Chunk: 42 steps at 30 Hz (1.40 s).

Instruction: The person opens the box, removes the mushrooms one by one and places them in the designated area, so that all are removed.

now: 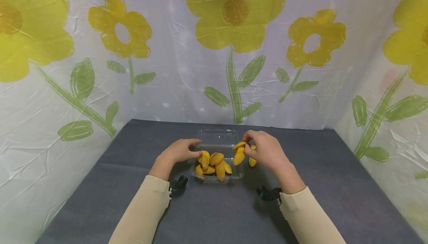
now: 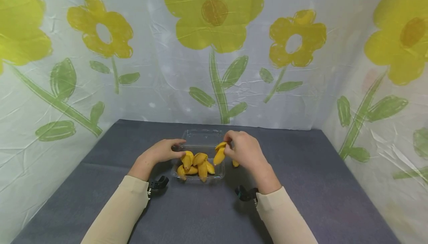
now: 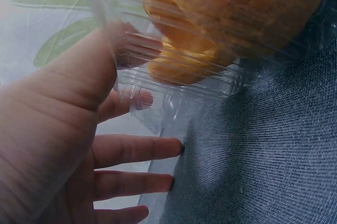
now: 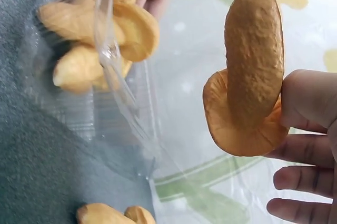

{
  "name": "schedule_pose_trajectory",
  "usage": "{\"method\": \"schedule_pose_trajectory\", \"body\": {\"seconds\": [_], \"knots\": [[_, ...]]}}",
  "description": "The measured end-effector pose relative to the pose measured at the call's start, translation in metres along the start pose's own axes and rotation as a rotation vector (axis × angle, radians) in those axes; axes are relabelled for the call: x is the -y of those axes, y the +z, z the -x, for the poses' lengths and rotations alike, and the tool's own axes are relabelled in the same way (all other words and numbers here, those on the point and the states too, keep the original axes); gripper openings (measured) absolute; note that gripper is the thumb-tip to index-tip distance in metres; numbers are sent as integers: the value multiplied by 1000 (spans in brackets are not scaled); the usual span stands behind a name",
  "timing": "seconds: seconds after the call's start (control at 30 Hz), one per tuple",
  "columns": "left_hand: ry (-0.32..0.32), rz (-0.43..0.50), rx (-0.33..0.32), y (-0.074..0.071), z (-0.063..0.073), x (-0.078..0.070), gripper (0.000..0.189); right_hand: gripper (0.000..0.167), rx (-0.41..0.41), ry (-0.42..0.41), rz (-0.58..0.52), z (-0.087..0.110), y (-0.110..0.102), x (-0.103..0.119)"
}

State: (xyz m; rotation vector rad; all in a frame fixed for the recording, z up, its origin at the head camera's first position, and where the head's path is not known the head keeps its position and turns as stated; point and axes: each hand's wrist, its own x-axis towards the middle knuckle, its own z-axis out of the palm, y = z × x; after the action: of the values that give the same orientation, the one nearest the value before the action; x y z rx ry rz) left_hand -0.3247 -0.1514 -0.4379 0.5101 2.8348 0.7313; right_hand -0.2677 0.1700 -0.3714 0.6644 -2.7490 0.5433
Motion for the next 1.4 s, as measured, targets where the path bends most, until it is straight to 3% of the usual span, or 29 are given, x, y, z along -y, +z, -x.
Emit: {"method": "schedule_pose_trajectory", "body": {"seconds": [0.17,0.37,0.7,0.8,1.0,1.23,1.4], "knots": [[-2,3,-1,0,0,0,68,19,14,16,-7,0,-6,-5],[2,-4,-2,2,0,0,67,30,2,-13,64,1,-10,-16],[5,-7,4,2,0,1,68,19,8,56,36,5,-14,-37],[-4,-6,3,2,-1,1,68,20,47,87,29,4,-13,-46],[-12,-3,-2,3,-2,1,68,23,274,233,39,7,-13,-66],[-12,6,0,1,-2,2,68,55,638,521,-206,18,-22,-68],[-12,5,-2,2,-3,2,68,39,741,542,-244,22,-19,-61]]}}
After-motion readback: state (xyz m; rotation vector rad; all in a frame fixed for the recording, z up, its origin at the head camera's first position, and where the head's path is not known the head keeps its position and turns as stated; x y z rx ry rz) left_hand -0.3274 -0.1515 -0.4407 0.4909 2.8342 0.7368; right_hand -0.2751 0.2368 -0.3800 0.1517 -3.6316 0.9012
